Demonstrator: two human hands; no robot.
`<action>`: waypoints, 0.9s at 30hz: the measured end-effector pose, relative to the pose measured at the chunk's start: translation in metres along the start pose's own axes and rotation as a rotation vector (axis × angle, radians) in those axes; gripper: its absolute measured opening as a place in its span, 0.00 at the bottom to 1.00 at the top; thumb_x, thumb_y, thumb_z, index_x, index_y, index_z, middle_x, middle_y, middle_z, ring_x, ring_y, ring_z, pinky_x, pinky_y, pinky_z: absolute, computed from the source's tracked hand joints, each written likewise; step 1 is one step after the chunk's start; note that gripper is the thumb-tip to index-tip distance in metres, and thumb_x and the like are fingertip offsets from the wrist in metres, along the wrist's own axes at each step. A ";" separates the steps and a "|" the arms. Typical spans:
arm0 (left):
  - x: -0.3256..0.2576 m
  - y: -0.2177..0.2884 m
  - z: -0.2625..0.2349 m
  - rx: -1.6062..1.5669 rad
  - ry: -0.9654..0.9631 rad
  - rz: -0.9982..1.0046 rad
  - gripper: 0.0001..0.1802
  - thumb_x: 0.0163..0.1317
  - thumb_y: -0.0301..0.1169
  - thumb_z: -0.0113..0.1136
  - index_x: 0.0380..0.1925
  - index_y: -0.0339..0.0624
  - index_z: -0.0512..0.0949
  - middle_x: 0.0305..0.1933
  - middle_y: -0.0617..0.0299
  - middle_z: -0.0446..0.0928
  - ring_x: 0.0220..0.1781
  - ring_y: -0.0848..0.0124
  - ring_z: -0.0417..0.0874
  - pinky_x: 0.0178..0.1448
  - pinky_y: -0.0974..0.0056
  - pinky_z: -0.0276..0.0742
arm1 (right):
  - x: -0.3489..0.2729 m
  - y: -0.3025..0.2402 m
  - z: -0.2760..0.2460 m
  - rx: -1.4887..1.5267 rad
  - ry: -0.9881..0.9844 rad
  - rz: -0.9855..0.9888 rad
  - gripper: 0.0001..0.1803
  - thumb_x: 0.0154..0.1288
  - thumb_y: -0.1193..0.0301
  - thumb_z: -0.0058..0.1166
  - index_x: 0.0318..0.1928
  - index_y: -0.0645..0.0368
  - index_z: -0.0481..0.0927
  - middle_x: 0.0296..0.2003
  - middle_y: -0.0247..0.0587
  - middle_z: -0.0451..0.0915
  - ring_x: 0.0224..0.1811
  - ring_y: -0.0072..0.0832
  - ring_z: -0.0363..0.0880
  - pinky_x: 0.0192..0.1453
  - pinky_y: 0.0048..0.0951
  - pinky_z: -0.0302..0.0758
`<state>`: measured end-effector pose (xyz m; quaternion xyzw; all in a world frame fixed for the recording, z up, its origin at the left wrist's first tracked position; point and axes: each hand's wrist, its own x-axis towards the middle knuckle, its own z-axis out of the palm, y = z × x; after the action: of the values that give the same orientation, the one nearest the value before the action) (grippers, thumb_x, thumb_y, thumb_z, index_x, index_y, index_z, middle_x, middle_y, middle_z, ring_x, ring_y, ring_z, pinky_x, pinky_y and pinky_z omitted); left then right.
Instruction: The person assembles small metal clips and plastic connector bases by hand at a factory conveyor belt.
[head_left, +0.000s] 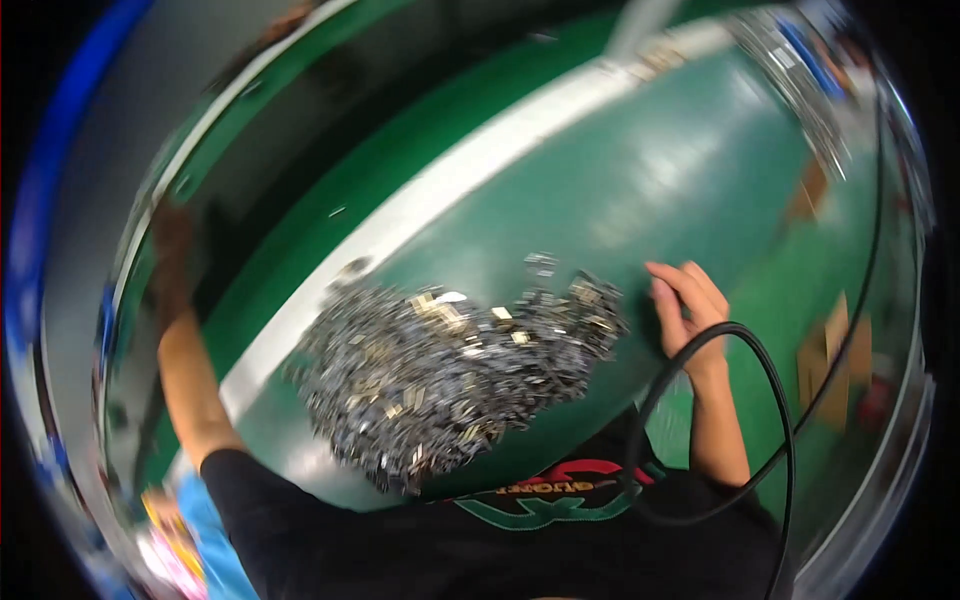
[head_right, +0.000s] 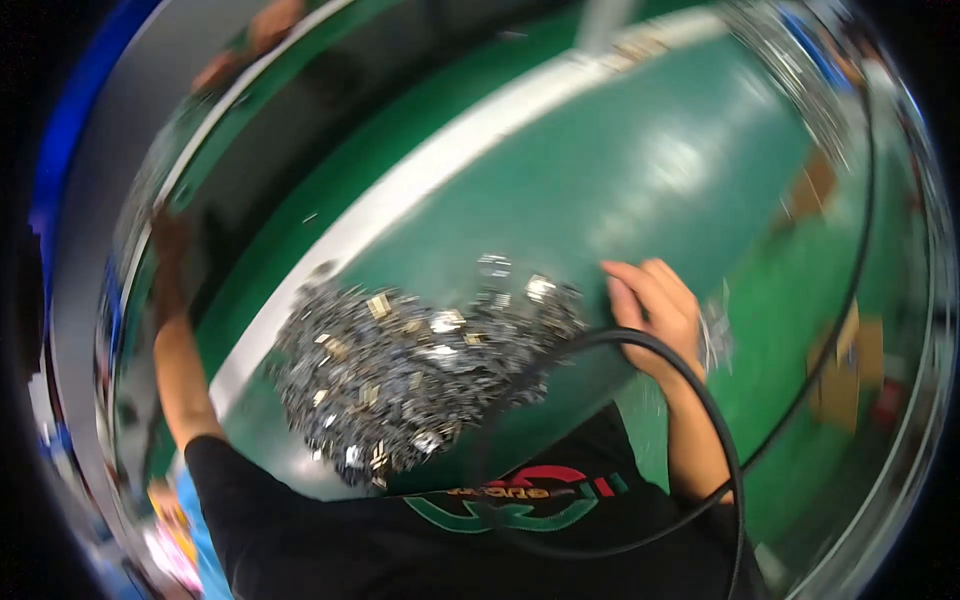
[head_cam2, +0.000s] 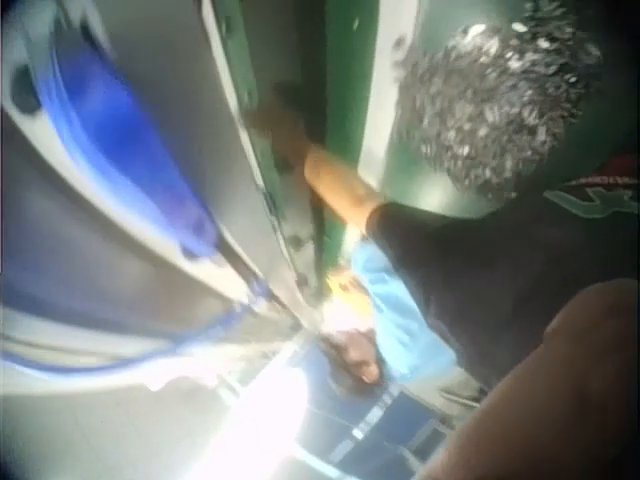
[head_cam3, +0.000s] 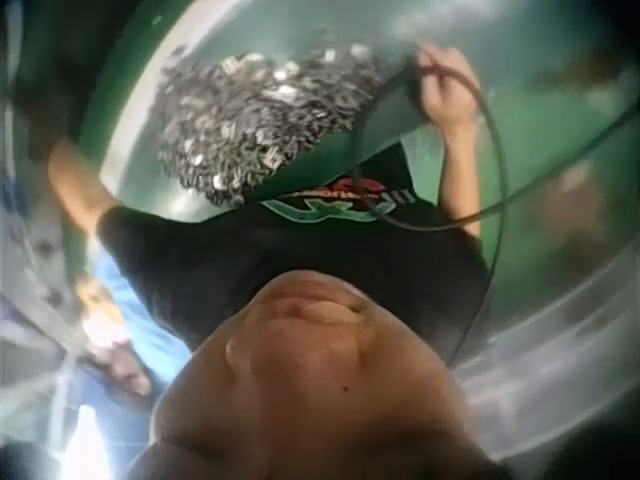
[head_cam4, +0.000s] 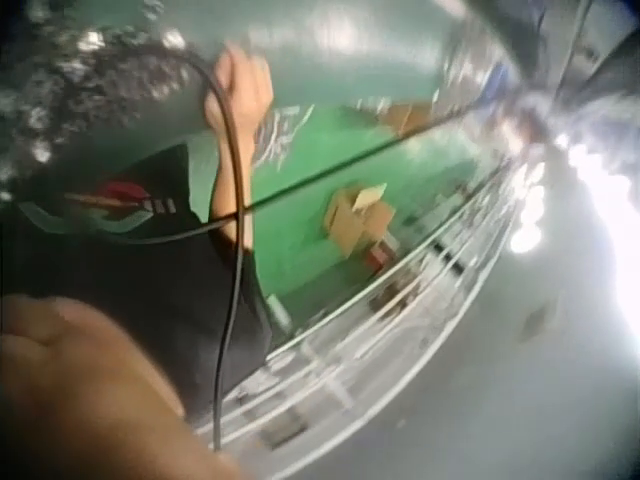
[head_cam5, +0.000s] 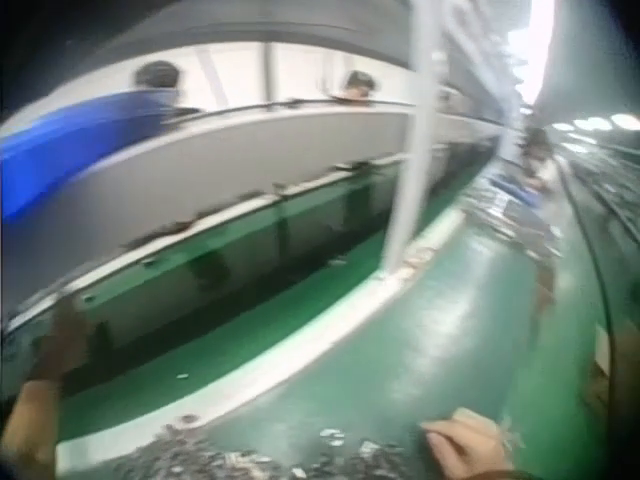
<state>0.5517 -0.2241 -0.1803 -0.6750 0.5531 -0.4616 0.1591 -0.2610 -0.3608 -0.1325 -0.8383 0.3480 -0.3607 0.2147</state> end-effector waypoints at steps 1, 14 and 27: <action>0.053 0.053 0.034 -0.182 -0.824 -0.026 0.19 0.69 0.38 0.47 0.52 0.42 0.79 0.63 0.43 0.71 0.63 0.46 0.72 0.69 0.46 0.64 | -0.010 -0.001 -0.006 -0.082 0.011 0.064 0.10 0.57 0.83 0.57 0.41 0.66 0.82 0.22 0.43 0.70 0.23 0.35 0.69 0.27 0.32 0.66; 0.076 0.077 -0.014 -0.820 -0.390 -0.364 0.20 0.66 0.39 0.59 0.52 0.40 0.81 0.47 0.53 0.84 0.43 0.62 0.86 0.51 0.59 0.79 | 0.047 -0.016 0.035 0.010 -0.243 -0.031 0.09 0.57 0.77 0.61 0.41 0.61 0.83 0.33 0.41 0.75 0.38 0.41 0.75 0.42 0.37 0.74; 0.033 0.193 -0.445 -2.226 -0.064 -1.057 0.25 0.55 0.11 0.63 0.55 0.25 0.74 0.46 0.53 0.80 0.48 0.65 0.84 0.55 0.63 0.82 | 0.099 -0.086 0.055 0.783 -0.416 0.130 0.09 0.55 0.85 0.64 0.38 0.66 0.83 0.33 0.39 0.79 0.36 0.23 0.81 0.37 0.22 0.80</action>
<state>0.0796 -0.1869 -0.0728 -0.5947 0.2997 0.2702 -0.6953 -0.1335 -0.3701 -0.0706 -0.7247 0.1868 -0.2749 0.6036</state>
